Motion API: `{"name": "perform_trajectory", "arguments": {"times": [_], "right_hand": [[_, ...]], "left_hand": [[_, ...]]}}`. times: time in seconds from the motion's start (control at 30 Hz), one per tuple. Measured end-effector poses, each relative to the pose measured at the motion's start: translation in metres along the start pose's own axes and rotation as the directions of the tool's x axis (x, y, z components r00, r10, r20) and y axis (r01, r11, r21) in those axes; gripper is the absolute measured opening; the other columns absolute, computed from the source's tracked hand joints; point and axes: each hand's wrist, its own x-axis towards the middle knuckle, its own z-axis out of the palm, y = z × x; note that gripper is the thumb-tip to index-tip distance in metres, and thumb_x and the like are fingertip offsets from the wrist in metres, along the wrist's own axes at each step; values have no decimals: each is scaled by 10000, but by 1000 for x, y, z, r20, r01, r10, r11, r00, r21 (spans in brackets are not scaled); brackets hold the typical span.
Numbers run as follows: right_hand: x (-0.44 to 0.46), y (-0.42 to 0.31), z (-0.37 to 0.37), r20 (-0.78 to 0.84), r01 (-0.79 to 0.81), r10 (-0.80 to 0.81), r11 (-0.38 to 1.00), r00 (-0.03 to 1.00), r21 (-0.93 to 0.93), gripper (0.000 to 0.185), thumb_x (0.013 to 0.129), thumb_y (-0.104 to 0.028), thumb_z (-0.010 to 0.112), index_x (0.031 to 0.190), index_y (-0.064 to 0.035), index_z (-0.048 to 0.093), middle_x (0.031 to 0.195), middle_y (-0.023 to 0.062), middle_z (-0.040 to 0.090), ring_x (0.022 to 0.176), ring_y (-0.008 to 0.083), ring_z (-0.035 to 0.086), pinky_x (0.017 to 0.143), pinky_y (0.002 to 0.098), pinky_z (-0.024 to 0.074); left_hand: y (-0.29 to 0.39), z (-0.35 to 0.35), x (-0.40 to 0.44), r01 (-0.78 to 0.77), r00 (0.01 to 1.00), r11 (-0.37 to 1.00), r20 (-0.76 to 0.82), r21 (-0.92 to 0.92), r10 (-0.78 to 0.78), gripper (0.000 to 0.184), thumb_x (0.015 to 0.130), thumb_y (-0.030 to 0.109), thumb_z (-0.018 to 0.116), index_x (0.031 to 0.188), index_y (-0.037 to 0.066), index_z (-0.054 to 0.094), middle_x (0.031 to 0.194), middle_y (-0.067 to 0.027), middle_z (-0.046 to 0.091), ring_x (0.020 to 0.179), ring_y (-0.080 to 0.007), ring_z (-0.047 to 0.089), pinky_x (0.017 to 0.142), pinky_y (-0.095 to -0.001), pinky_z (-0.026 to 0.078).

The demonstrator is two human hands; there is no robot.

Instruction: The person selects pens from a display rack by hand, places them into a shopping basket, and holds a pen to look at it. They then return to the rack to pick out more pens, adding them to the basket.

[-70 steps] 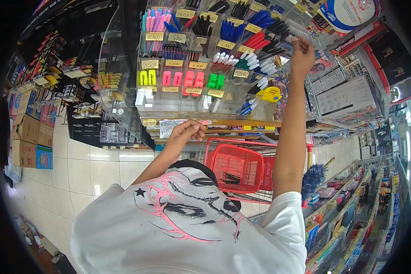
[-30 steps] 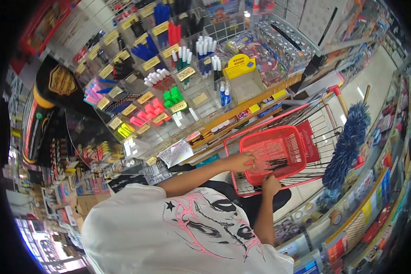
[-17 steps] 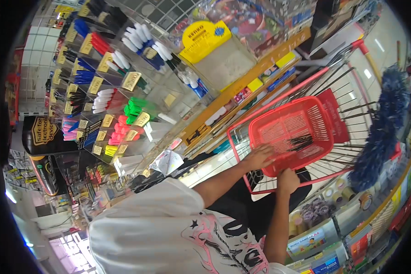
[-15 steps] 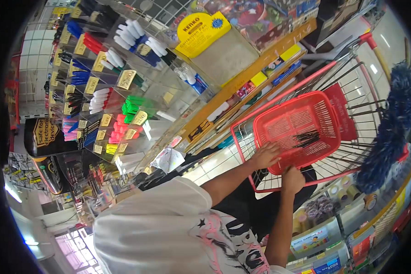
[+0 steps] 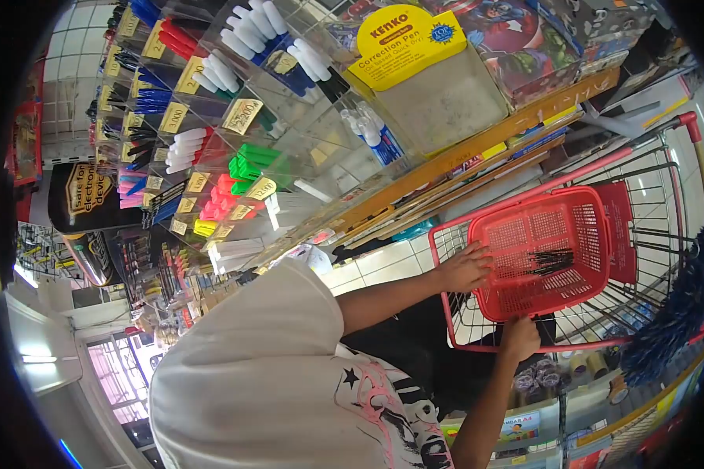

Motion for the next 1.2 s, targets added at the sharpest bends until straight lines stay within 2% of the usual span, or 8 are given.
{"name": "perform_trajectory", "arguments": {"times": [0.2,0.33,0.57,0.63,0.7,0.83,1.03,1.2], "right_hand": [[4,8,3,24,1,1,998,1000,-67,329,835,-365,561,702,-85,673,677,118,678,621,265,688,554,379,546],[4,6,-16,146,0,4,1000,989,-25,292,829,-332,557,712,-105,699,724,111,697,662,262,700,569,375,549],[9,8,-4,152,-24,15,998,988,57,331,820,-357,596,729,-50,681,725,174,679,660,311,690,609,438,549],[24,1,-4,285,-90,0,949,958,302,363,841,-372,594,797,-24,688,774,205,677,742,336,689,665,450,538],[56,-14,42,348,-266,-66,518,935,813,392,851,-395,591,899,-19,692,843,236,672,846,365,671,737,450,514],[117,-46,80,356,-366,145,619,923,695,495,796,-462,631,1000,-12,669,966,232,667,939,387,642,809,455,487],[190,-50,143,450,-589,382,468,807,659,618,768,-500,626,1044,53,639,977,266,663,984,403,631,853,441,472],[195,-67,176,505,-657,427,566,750,498,478,822,-446,556,1081,-61,669,1206,187,617,1129,358,585,921,462,477]], "left_hand": [[15,-8,-12,18,997,994,73,110,-27,228,832,241,565,940,56,642,1078,-83,584,1164,-275,482,1099,-452,273],[10,-8,-10,-272,957,959,-87,73,278,121,703,208,571,724,91,550,775,-64,506,815,-243,517,726,-367,433],[16,-2,-11,86,974,995,-204,-50,-94,74,762,145,601,752,73,588,663,-84,614,646,-258,614,634,-381,501],[17,-5,-9,103,976,993,-187,-65,-113,75,764,144,600,754,71,588,652,-86,611,638,-260,613,630,-384,501],[18,-6,-11,126,977,989,-163,-75,-137,77,767,143,599,756,68,589,642,-87,607,629,-262,612,627,-388,501],[17,-2,-8,145,971,988,-183,-55,-153,83,773,150,601,767,68,597,624,-84,602,617,-255,611,611,-386,502],[14,-1,-11,144,973,987,-170,-74,-154,66,761,130,613,786,69,617,615,-67,597,608,-228,603,596,-367,495],[11,1,-10,132,972,990,-188,-42,-138,62,751,116,620,791,69,626,597,-56,574,584,-216,583,578,-352,489]]}}
